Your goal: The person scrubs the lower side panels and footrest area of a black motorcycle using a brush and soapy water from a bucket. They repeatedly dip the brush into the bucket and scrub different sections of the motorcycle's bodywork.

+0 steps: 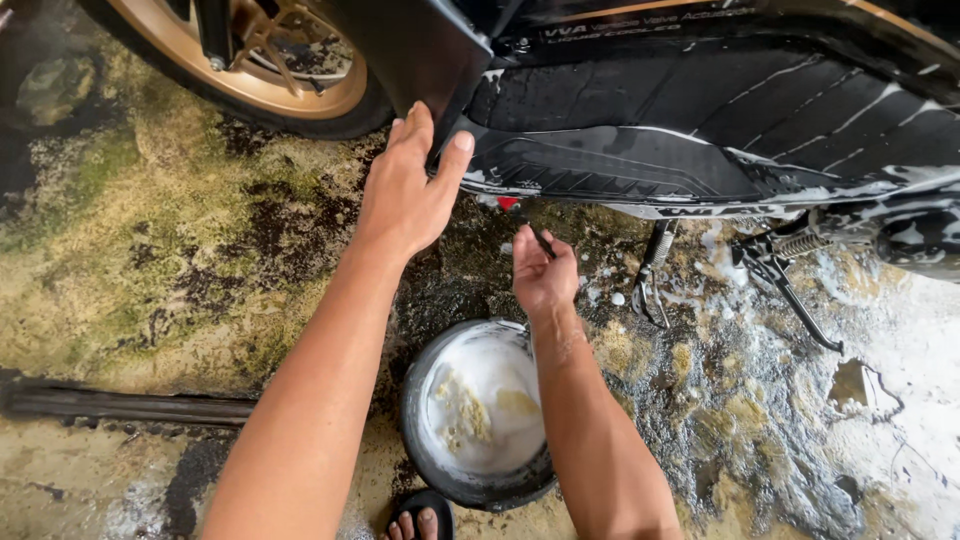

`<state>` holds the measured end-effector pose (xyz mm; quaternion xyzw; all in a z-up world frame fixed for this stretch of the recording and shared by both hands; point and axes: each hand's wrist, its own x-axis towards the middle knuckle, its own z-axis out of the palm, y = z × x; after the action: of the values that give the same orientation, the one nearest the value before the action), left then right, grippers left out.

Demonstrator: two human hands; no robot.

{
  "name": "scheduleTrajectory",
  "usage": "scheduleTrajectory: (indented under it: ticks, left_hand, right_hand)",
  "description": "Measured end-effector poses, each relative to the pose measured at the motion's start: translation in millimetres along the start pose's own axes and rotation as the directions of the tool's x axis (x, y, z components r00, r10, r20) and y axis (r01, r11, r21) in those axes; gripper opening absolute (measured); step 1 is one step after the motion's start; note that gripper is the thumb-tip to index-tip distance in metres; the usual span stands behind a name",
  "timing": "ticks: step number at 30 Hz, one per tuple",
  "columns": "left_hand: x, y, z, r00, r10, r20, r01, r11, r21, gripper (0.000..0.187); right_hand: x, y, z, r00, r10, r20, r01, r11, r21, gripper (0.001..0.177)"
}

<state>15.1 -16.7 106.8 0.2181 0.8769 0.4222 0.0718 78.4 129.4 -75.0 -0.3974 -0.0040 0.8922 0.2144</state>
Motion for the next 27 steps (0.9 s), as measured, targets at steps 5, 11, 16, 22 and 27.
scheduleTrajectory:
  ticks: [5,11,16,22,27]
  left_hand:
    - [-10,7,-8,0.999,-0.024,0.035,0.024,1.0,-0.008,0.068]
    - [-8,1,6,1.0,-0.005,0.005,0.005,1.0,0.008,0.067]
    - [-10,-1,18,0.999,0.039,0.019,-0.039,0.999,-0.01,0.07]
    - [0,-13,40,0.977,0.13,-0.171,-0.14,0.989,-0.048,0.07]
    - [-3,-15,48,0.956,0.192,-0.223,-0.19,0.981,0.03,0.073]
  right_hand:
    - [18,-36,-24,0.99,-0.13,-0.06,0.141,0.963,0.231,0.015]
    - [-17,-70,-44,0.866,-0.482,-0.136,0.499,0.854,0.15,0.023]
    - [-49,-102,-22,0.557,-0.823,-0.112,0.824,0.565,-0.051,0.014]
    - [-55,-108,-28,0.403,-0.901,0.159,0.852,0.307,-0.423,0.011]
    - [-29,-124,-54,0.401,-0.834,0.379,0.744,0.054,-0.666,0.016]
